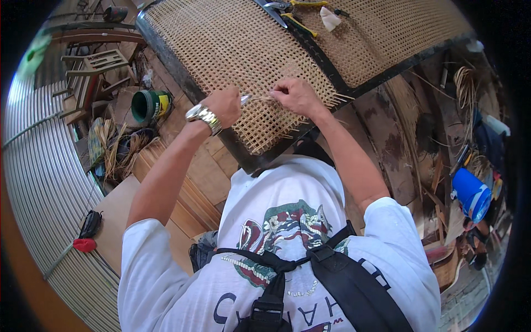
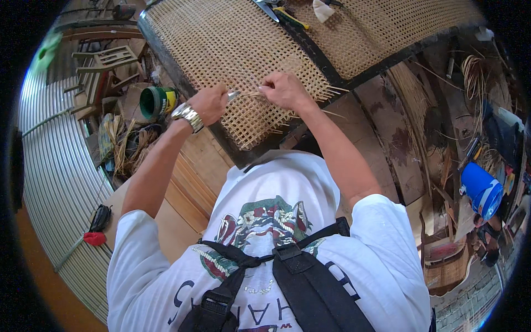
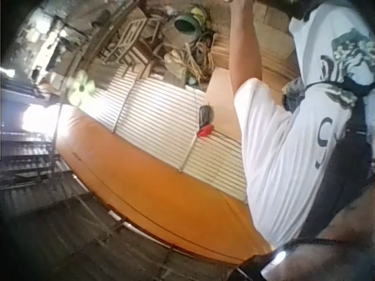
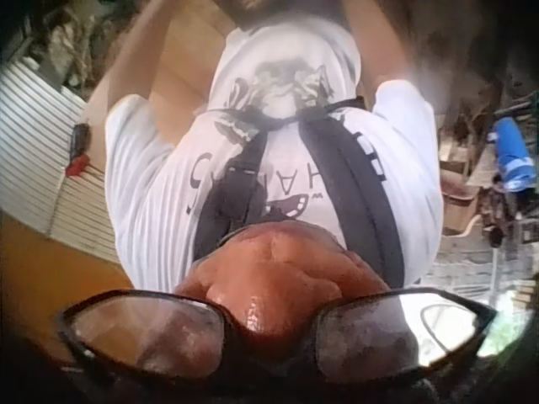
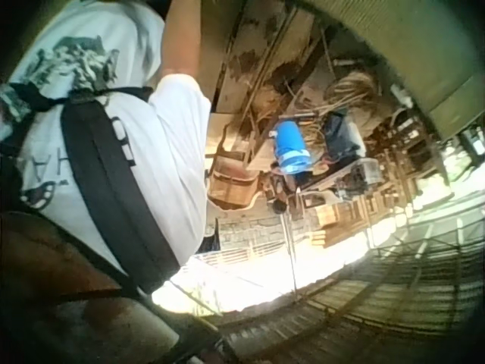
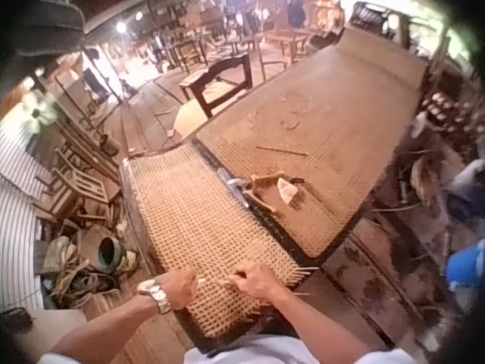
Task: Weaving rattan strands into a chair frame and trimming the ends.
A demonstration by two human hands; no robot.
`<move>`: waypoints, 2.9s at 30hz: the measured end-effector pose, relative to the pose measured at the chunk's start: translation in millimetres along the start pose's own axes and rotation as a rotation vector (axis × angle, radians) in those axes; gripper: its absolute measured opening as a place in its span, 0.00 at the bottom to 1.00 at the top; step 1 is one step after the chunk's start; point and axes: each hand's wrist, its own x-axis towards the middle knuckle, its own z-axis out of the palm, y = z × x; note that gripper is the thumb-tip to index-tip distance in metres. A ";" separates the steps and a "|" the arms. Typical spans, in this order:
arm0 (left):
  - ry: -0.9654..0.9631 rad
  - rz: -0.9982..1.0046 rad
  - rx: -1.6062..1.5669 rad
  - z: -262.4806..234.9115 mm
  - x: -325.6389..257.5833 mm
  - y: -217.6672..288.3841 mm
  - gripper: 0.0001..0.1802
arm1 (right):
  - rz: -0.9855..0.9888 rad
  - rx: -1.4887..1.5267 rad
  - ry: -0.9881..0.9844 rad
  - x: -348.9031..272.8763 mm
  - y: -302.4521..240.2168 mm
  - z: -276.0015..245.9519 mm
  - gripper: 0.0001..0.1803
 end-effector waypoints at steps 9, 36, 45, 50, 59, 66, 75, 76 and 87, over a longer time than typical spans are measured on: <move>-0.213 -0.223 0.331 -23.4 29.1 49.6 0.14 | -0.209 -0.298 0.248 -8.4 -17.7 5.9 0.13; 0.272 -0.312 0.366 -95.7 -79.2 -42.6 0.22 | -0.180 0.046 0.043 9.5 -22.3 30.5 0.12; 0.351 -0.261 -0.134 -65.5 -33.1 -20.5 0.20 | -0.188 0.776 -0.111 17.4 -49.5 17.6 0.11; 0.032 -0.222 -0.102 -1.8 -0.2 -17.6 0.16 | 0.002 0.455 -0.053 15.1 -19.0 19.8 0.08; -0.225 -0.189 0.265 -26.5 24.2 20.4 0.14 | 0.065 0.307 0.023 17.9 -15.1 22.3 0.09; -0.304 -0.196 0.383 -30.9 37.4 43.9 0.14 | -0.002 0.147 0.091 18.2 -16.4 13.8 0.11; 0.244 -0.266 0.124 19.7 -5.7 43.4 0.10 | -0.178 -0.031 0.152 18.3 -21.7 9.9 0.12; 0.238 -0.285 0.126 21.3 -5.9 45.0 0.10 | -0.159 -0.040 0.162 18.9 -20.6 10.5 0.12; 0.002 -0.408 -0.122 8.2 20.3 9.2 0.19 | -0.111 -0.037 -0.014 28.9 -24.1 34.4 0.11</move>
